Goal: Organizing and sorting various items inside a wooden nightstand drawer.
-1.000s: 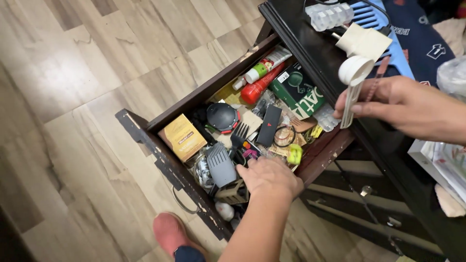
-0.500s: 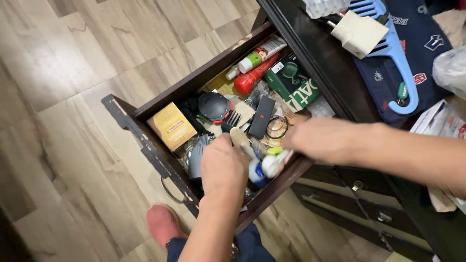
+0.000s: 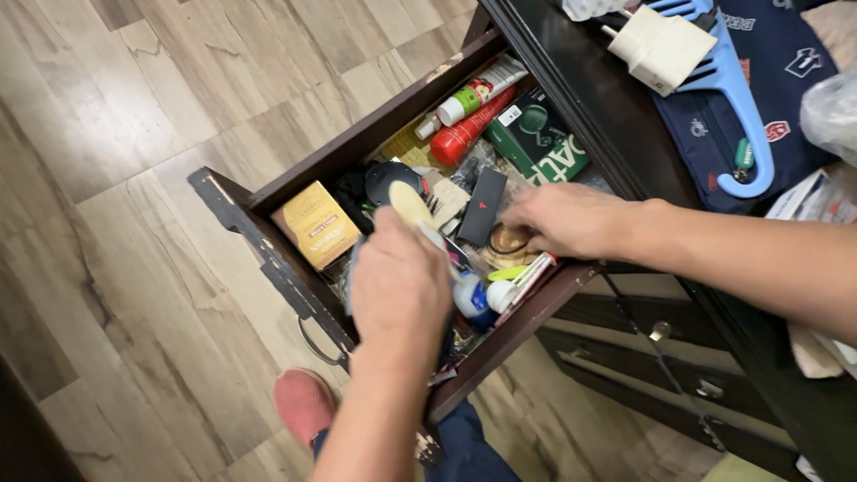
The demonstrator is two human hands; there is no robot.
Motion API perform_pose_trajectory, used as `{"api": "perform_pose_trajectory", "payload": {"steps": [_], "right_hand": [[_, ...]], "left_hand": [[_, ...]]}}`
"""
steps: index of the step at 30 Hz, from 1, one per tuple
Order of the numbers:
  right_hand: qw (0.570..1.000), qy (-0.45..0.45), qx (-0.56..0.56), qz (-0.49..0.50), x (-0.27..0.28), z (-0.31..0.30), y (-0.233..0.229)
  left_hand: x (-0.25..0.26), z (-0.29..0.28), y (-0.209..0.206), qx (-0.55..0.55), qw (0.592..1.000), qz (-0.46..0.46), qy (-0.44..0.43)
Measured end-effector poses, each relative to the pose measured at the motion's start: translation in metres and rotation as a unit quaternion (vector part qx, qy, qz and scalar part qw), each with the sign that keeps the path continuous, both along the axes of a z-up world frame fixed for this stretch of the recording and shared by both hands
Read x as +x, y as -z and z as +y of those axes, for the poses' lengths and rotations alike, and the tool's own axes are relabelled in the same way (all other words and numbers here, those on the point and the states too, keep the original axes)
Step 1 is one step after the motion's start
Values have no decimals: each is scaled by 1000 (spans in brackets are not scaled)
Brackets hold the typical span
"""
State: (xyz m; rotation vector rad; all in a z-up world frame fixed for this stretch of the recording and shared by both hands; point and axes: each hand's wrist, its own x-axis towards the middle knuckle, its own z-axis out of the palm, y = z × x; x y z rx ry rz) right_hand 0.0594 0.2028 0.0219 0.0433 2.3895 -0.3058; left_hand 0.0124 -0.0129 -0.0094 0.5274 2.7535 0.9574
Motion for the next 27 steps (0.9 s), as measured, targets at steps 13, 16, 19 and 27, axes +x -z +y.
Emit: {"api": "perform_pose_trajectory", "payload": {"steps": [13, 16, 19, 27], "right_hand": [[974, -67, -209, 54, 45, -5, -14], [959, -26, -202, 195, 40, -15, -19], [890, 195, -365, 194, 29, -25, -18], [984, -33, 16, 177, 19, -13, -15]], "left_hand": [[-31, -10, -47, -17, 993, -107, -56], [-10, 3, -48, 100, 984, -128, -69], [22, 24, -60, 215, 929, -275, -120], [86, -2, -48, 120, 989, -81, 22]]}}
